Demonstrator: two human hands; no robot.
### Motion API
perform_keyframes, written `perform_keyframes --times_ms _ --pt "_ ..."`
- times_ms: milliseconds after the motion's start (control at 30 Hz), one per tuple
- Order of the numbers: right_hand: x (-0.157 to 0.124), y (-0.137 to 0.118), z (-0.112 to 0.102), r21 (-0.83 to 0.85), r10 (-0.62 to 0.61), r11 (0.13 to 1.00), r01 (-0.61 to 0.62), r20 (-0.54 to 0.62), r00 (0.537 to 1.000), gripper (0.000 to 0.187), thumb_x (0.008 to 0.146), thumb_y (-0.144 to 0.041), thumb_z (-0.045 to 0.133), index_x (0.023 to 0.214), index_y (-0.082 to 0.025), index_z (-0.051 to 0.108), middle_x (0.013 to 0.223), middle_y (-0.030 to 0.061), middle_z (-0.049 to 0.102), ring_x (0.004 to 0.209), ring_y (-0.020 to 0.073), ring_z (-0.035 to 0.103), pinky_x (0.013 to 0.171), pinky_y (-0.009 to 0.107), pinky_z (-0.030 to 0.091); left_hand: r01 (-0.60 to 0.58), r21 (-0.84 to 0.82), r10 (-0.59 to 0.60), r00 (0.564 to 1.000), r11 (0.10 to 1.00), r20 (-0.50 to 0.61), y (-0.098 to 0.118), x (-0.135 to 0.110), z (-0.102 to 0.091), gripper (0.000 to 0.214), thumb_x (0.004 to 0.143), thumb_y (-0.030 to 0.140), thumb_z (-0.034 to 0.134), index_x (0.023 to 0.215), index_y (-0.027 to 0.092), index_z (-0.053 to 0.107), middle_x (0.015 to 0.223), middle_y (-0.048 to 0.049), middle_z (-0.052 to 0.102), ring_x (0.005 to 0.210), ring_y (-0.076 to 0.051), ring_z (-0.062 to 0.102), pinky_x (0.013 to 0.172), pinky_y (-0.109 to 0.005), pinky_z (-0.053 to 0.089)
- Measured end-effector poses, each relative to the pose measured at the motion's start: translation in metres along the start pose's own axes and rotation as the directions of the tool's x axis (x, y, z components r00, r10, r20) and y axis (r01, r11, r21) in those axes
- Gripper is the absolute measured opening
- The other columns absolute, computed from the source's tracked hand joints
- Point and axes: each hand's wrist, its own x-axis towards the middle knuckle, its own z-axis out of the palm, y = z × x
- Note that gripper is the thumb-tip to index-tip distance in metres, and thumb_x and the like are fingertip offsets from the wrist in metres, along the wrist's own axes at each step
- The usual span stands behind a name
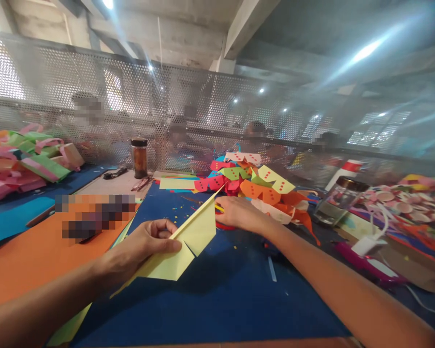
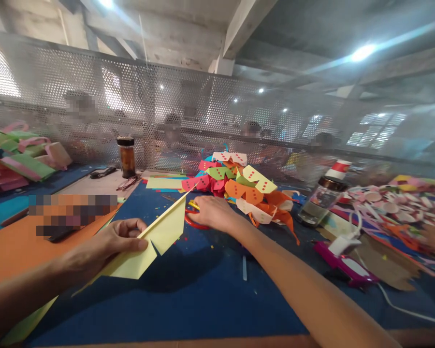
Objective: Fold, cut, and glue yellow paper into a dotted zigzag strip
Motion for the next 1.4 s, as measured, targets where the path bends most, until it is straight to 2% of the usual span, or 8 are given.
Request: perform_keyframes --times_ms 167,333,600,800,1033,1133,1233,1400 --pt "0.078 -0.026 0.009 0.043 -0.069 0.997 0.068 0.004 0.998 0.031 0.096 -0.039 0.058 0.117 -0.017 0.061 0.117 0.0083 0.064 0.1 0.0213 0.064 0.086 0.042 0.054 -0.041 -0.026 0.041 0.999 0.999 -0.005 -0.001 0.0 -0.002 0.036 0.064 0.033 0.087 0.084 0.019 0.06 0.069 -0.0003 0.073 0.05 -0.012 0.065 0.046 -0.019 0.048" --pt "0.141 -0.053 0.023 0.068 -0.083 0.994 0.083 0.001 0.997 0.033 0.095 -0.035 0.06 0.122 -0.017 0.059 0.123 0.0088 0.061 0.105 0.0231 0.063 0.087 0.043 0.054 -0.059 -0.081 0.054 0.997 0.995 -0.06 0.0 0.003 -0.006 0.036 0.066 0.029 0.086 0.086 0.02 0.058 0.069 -0.0009 0.073 0.05 -0.013 0.065 0.047 -0.019 0.049" --pt "0.168 -0.062 0.038 0.156 -0.11 0.981 0.113 -0.029 0.993 0.033 0.095 -0.034 0.06 0.123 -0.018 0.058 0.123 0.009 0.061 0.104 0.0228 0.063 0.086 0.043 0.055 -0.031 -0.096 0.02 0.993 0.995 -0.116 0.005 0.006 -0.005 0.041 0.061 0.031 0.089 0.084 0.019 0.057 0.066 -0.001 0.073 0.049 -0.013 0.065 0.046 -0.019 0.049" --pt "0.116 -0.01 0.029 0.225 -0.027 0.972 0.071 -0.194 0.981 0.028 0.095 -0.034 0.059 0.116 -0.016 0.061 0.118 0.008 0.063 0.1 0.0211 0.064 0.086 0.042 0.054 0.014 -0.055 -0.02 0.994 0.998 -0.11 0.007 0.003 -0.004 0.044 0.058 0.032 0.09 0.086 0.019 0.058 0.068 -0.0015 0.074 0.049 -0.013 0.065 0.046 -0.019 0.048" --pt "-0.014 0.043 0.004 0.29 0.184 0.956 -0.051 -0.453 0.872 0.012 0.096 -0.02 0.047 0.105 -0.017 0.054 0.105 0.0086 0.065 0.089 0.0179 0.062 0.08 0.032 0.048 0.105 0.089 -0.098 0.992 0.99 -0.081 0.002 0.002 -0.001 0.043 0.061 0.036 0.089 0.088 0.018 0.061 0.064 0.0004 0.072 0.048 -0.013 0.064 0.044 -0.018 0.044" --pt "-0.065 0.024 0.002 0.264 -0.027 0.932 0.247 -0.631 0.775 0.006 0.096 -0.021 0.051 0.1 -0.018 0.054 0.096 0.0058 0.061 0.087 0.0171 0.059 0.082 0.031 0.046 0.115 0.14 -0.106 0.992 0.983 -0.071 -0.003 0.005 0.003 0.043 0.06 0.035 0.089 0.087 0.018 0.061 0.061 0.0034 0.069 0.046 -0.011 0.06 0.043 -0.018 0.042" --pt "-0.097 -0.003 0.008 0.106 -0.421 0.814 0.57 -0.569 0.707 0.01 0.095 -0.024 0.058 0.103 -0.019 0.056 0.097 0.0059 0.063 0.094 0.0205 0.057 0.085 0.036 0.044 0.129 0.174 -0.127 0.992 0.976 -0.026 -0.008 0.01 0.006 0.041 0.061 0.035 0.089 0.087 0.019 0.062 0.059 0.0052 0.067 0.043 -0.009 0.057 0.043 -0.018 0.041" --pt "-0.103 -0.027 0.027 -0.029 -0.598 0.762 0.647 -0.417 0.685 0.011 0.095 -0.023 0.058 0.103 -0.017 0.059 0.104 0.0075 0.063 0.093 0.0212 0.053 0.082 0.035 0.04 0.171 0.17 -0.177 0.984 0.971 0.025 -0.011 0.015 0.009 0.038 0.063 0.034 0.088 0.09 0.019 0.064 0.064 0.0048 0.07 0.046 -0.01 0.06 0.047 -0.019 0.044"
